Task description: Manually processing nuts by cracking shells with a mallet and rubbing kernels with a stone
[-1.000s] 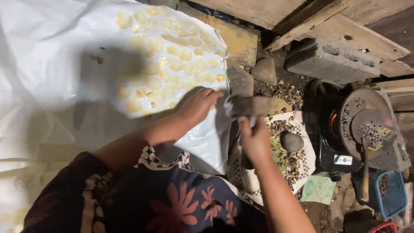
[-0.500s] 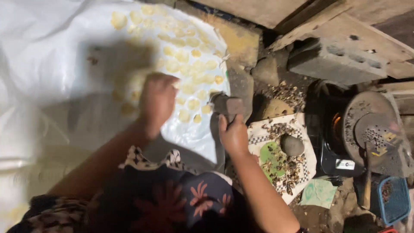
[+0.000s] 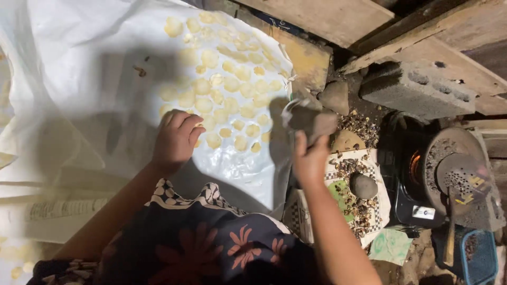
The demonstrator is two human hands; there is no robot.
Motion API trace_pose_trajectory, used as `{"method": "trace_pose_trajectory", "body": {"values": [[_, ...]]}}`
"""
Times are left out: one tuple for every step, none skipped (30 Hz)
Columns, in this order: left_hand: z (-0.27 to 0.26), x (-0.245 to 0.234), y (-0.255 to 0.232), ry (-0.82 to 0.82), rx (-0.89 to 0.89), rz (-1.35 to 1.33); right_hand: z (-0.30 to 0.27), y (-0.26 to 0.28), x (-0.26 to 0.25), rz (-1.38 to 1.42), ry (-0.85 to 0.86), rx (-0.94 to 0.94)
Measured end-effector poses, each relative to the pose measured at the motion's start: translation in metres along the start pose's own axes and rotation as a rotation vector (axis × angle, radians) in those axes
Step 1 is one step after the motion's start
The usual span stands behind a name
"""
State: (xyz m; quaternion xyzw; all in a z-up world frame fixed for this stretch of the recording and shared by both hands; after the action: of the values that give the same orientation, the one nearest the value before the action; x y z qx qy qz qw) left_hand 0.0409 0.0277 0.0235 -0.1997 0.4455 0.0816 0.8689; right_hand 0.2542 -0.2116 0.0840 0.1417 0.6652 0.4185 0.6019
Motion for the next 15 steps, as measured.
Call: {"method": "trace_pose_trajectory", "body": {"values": [[0.003, 0.005, 0.001, 0.002, -0.007, 0.001, 0.003, -0.023, 0.006, -0.002, 0.007, -0.001], [0.005, 0.008, 0.001, -0.02, 0.017, 0.013, 0.006, -0.051, 0.016, -0.112, 0.077, 0.083], [0.003, 0.007, 0.005, -0.038, 0.035, 0.04, 0.007, -0.077, 0.033, -0.213, 0.161, 0.161], [-0.001, 0.006, 0.008, -0.031, 0.021, 0.058, 0.01, -0.047, 0.024, -0.206, 0.182, 0.153], [-0.002, 0.007, 0.008, -0.049, 0.031, 0.07, 0.013, -0.015, 0.015, -0.162, 0.26, 0.128], [-0.004, 0.007, 0.008, -0.066, 0.04, 0.082, 0.017, 0.017, 0.006, -0.118, 0.337, 0.103], [-0.007, 0.001, 0.009, -0.069, 0.027, 0.09, 0.008, 0.021, 0.011, -0.121, 0.348, 0.092], [-0.011, -0.005, 0.01, -0.078, -0.002, 0.07, 0.0, 0.027, 0.014, -0.181, 0.32, 0.052], [-0.016, -0.013, 0.014, -0.081, -0.027, 0.049, -0.012, 0.033, 0.017, -0.238, 0.292, 0.018], [-0.022, -0.017, 0.016, -0.079, -0.037, 0.055, -0.03, 0.021, 0.024, -0.238, 0.302, 0.013], [-0.026, -0.021, 0.021, -0.094, -0.049, 0.057, -0.041, 0.011, 0.035, -0.258, 0.328, -0.025], [-0.029, -0.026, 0.026, -0.109, -0.061, 0.06, -0.053, 0.002, 0.046, -0.277, 0.354, -0.064], [-0.034, -0.026, 0.032, -0.109, -0.072, 0.065, -0.061, 0.006, 0.054, -0.28, 0.364, -0.071], [-0.038, -0.027, 0.037, -0.123, -0.06, 0.056, -0.071, 0.012, 0.065, -0.273, 0.44, -0.125], [-0.039, -0.027, 0.045, -0.143, -0.044, 0.055, -0.077, 0.02, 0.08, -0.26, 0.512, -0.188]]}}
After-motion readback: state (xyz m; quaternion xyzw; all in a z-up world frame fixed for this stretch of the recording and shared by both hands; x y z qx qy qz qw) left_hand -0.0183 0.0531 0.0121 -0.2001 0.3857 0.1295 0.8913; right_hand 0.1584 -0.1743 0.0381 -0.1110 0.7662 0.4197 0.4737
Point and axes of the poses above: each hand's wrist, its own z-axis towards the middle knuckle, its own x-axis out of the palm, y = z × x, the point moved 6 cm from there along z, towards the middle knuckle, and after that the axes turned 14 degrees about z, right-handed, at the moved point
